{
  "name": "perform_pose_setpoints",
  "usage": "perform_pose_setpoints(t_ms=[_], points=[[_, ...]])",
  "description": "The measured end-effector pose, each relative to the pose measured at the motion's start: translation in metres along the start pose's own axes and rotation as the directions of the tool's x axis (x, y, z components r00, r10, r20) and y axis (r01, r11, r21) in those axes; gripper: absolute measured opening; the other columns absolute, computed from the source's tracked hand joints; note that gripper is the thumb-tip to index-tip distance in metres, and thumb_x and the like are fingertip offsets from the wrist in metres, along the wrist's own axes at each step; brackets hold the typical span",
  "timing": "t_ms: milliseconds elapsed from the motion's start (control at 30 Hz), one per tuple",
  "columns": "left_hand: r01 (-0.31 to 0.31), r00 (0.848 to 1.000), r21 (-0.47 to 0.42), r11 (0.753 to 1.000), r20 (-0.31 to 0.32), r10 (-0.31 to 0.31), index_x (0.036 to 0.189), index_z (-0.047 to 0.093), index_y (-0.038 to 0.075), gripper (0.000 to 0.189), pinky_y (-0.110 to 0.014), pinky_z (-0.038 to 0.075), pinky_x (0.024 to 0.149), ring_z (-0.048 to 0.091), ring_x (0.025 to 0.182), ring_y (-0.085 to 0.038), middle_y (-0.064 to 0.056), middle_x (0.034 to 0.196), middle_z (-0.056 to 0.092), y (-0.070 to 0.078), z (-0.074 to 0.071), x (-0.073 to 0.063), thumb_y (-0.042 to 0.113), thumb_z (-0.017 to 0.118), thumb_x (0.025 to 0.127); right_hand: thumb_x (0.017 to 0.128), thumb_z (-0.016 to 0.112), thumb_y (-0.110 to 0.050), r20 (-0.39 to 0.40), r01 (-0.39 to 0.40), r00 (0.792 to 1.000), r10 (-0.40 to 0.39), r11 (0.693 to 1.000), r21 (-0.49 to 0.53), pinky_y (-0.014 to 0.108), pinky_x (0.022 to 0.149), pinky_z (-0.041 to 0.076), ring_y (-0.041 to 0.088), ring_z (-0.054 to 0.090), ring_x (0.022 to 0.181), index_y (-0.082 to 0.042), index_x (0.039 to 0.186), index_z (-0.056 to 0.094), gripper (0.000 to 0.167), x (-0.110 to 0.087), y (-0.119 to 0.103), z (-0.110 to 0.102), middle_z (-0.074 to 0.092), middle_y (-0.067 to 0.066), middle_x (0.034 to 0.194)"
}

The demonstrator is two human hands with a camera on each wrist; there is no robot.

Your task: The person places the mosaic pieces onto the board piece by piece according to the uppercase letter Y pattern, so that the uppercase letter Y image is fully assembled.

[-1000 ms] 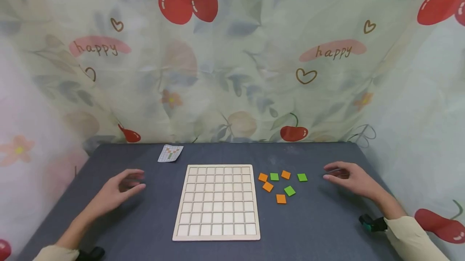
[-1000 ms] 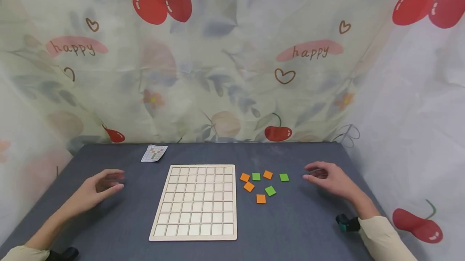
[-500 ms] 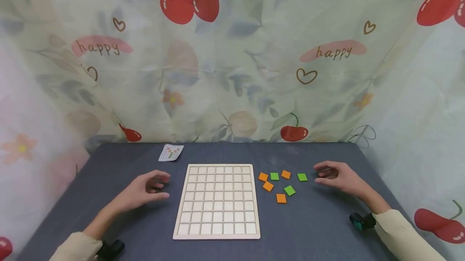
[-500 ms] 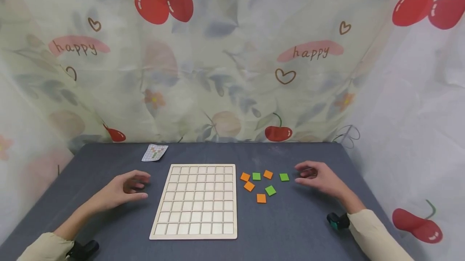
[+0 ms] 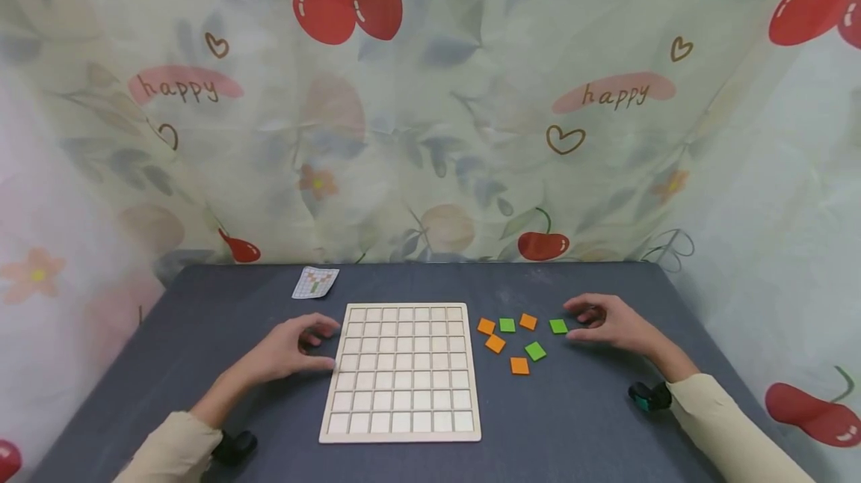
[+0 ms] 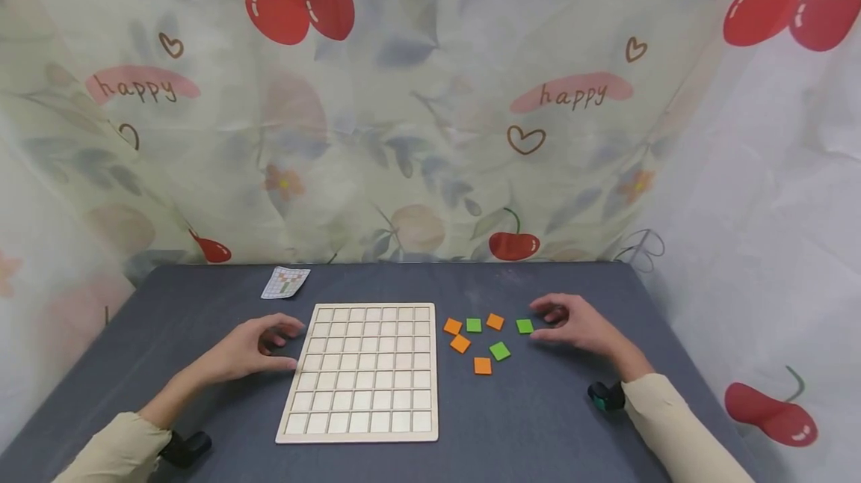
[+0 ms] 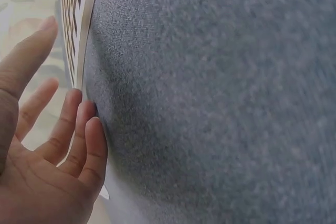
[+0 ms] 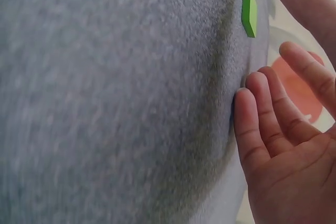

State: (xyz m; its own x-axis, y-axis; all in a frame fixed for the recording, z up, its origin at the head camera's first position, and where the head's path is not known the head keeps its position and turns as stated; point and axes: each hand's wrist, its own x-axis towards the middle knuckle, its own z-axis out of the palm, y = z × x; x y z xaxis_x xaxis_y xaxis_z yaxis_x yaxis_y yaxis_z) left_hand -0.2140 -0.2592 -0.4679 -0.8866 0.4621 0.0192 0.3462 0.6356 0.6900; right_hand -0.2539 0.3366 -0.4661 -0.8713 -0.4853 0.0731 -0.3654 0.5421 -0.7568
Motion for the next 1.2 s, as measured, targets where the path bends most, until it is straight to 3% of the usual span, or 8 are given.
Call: perform_pose_setpoints(t_ms=[233, 467, 700, 1200], points=[[-0.037, 0.999, 0.014, 0.999, -0.002, 0.038, 0.129, 0.065, 0.008, 0.057, -0.042, 0.051, 0.085, 0.063, 0.099, -0.022, -0.005, 0.117, 0.066, 0.002, 0.004, 0.003, 0.034, 0.087, 0.083, 0.085, 0.086, -0.02, 0.008, 0.003, 1.0, -0.003, 0.999, -0.048, 0.03, 0.075, 0.052, 0.029, 0.06, 0.093, 0.002, 0.123, 0.067, 0.048, 0.008, 0.0, 0.007, 0.063, 0.016, 0.118], [-0.031, 0.999, 0.027, 0.999, 0.017, 0.031, 0.126, 0.067, 0.009, 0.054, -0.046, 0.05, 0.086, 0.062, 0.099, -0.022, -0.004, 0.116, 0.065, 0.003, 0.006, 0.008, 0.033, 0.088, 0.082, 0.084, 0.086, -0.022, 0.012, -0.022, 1.0, 0.023, 0.998, -0.063, 0.03, 0.074, 0.05, 0.026, 0.059, 0.092, -0.001, 0.121, 0.069, 0.045, 0.013, 0.001, 0.01, 0.063, 0.012, 0.116], [-0.037, 0.999, 0.051, 0.998, 0.03, 0.036, 0.125, 0.068, 0.008, 0.053, -0.045, 0.049, 0.084, 0.061, 0.096, -0.021, -0.002, 0.11, 0.064, 0.005, 0.008, 0.01, 0.032, 0.088, 0.082, 0.085, 0.086, -0.021, 0.026, 0.004, 1.0, -0.002, 0.997, -0.083, 0.031, 0.076, 0.05, 0.024, 0.059, 0.089, -0.003, 0.116, 0.072, 0.038, 0.016, 0.004, 0.013, 0.064, 0.008, 0.107], [-0.047, 0.998, 0.07, 0.996, 0.044, 0.044, 0.124, 0.069, 0.008, 0.049, -0.044, 0.05, 0.085, 0.061, 0.096, -0.02, -0.002, 0.111, 0.063, 0.005, 0.007, 0.011, 0.029, 0.086, 0.084, 0.089, 0.082, -0.016, 0.072, -0.043, 0.996, 0.049, 0.995, -0.085, 0.029, 0.073, 0.049, 0.017, 0.058, 0.082, -0.006, 0.107, 0.073, 0.022, 0.02, 0.001, 0.011, 0.065, 0.003, 0.093]])
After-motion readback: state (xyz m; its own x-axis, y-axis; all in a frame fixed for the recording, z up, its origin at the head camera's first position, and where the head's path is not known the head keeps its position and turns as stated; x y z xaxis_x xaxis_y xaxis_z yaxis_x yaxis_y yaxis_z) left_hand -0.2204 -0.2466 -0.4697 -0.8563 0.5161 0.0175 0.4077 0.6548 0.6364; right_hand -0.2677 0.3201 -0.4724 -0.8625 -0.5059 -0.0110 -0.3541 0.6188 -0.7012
